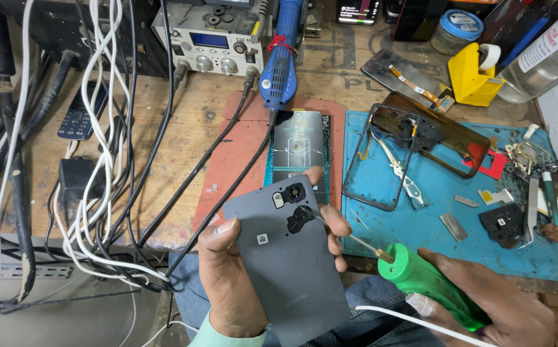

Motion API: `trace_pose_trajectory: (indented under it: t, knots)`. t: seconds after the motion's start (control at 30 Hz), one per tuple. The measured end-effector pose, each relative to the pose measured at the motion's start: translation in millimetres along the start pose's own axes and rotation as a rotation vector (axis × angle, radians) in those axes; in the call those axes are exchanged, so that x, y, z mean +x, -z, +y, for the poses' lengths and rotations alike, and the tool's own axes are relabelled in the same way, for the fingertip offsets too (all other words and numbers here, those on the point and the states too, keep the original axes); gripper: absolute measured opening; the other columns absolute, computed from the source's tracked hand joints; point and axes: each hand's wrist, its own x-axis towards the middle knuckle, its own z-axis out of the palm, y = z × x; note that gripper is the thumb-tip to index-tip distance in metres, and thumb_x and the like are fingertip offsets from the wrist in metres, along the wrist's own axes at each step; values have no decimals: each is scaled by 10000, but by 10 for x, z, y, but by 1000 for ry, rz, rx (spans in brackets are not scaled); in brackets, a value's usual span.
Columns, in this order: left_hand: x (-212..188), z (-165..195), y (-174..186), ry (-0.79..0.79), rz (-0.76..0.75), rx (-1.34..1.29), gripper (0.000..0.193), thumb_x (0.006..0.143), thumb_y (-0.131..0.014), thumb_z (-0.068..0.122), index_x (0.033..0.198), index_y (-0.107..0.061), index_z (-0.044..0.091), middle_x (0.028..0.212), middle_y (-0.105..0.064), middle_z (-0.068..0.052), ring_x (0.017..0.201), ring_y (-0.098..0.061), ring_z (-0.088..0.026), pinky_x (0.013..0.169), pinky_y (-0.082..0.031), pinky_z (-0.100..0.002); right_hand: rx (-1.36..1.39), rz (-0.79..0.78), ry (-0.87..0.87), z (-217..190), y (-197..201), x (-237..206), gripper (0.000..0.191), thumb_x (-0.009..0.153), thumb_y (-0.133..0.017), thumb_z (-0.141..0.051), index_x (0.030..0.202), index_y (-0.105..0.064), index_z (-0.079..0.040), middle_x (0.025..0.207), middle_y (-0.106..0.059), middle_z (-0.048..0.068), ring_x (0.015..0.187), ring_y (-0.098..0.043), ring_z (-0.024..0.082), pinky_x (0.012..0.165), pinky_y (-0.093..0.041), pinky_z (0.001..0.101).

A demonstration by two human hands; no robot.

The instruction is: The person uses a green screwdriver to remove screws from the back of a grey smartphone. They then use tape to secure a small black component and continue unscrewing the phone's back cover.

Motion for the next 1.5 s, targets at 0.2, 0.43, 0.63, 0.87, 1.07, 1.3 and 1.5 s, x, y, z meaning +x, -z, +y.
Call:
trace_pose_trajectory:
  t: [0.2,0.43,0.63,0.87,1.07,1.3,1.5]
  knots:
    - [1,-4,3,-17,16,55,959,915,-526,551,1567,-383,-139,1170,-625,-312,998,-645,-322,865,-572,-467,23,2,18,73,-13,-23,509,760,-842,-293,1180,-755,-20,942,-792,129,843,-783,190,738,-609,306]
    - [1,-20,26,-3,16,22,975,904,-539,551,1594,-351,-112,1257,-605,-349,998,-654,-316,862,-575,-467,33,-33,52,313,-13,-76,531,786,-834,-301,1216,-738,-3,939,-753,114,838,-751,165,717,-606,286]
    - [-17,-53,54,47,-3,-119,953,897,-540,516,1656,-298,-8,1482,-512,-349,983,-667,-312,838,-582,-471,134,-622,-57,749,128,206,639,859,-823,-267,1417,-605,-44,989,-706,98,825,-689,198,706,-557,332]
    - [-34,-100,86,76,-1,-50,1012,887,-572,528,1672,-277,-37,1509,-459,-388,948,-667,-296,827,-572,-469,28,-178,126,520,61,41,590,877,-820,-359,1342,-668,-30,1014,-765,95,928,-711,165,789,-606,304]
    - [-20,-142,90,84,-23,-72,1005,886,-573,518,1667,-275,-40,1528,-459,-379,957,-671,-285,833,-576,-437,76,-322,150,265,204,268,648,815,-821,-315,1322,-653,51,954,-725,113,861,-722,193,735,-563,315]
    - [9,-140,48,130,-43,-26,972,883,-575,483,1675,-261,15,1529,-475,-340,967,-658,-272,863,-570,-433,81,-4,147,56,36,66,555,858,-806,-274,1330,-669,-16,1026,-759,105,895,-736,173,787,-603,284]
    - [-22,40,33,-13,108,45,893,876,-550,489,1621,-320,53,1340,-548,-341,963,-666,-387,817,-570,-571,531,57,-202,150,145,58,587,990,-626,-264,1475,-542,55,1150,-735,186,909,-744,213,815,-599,339]
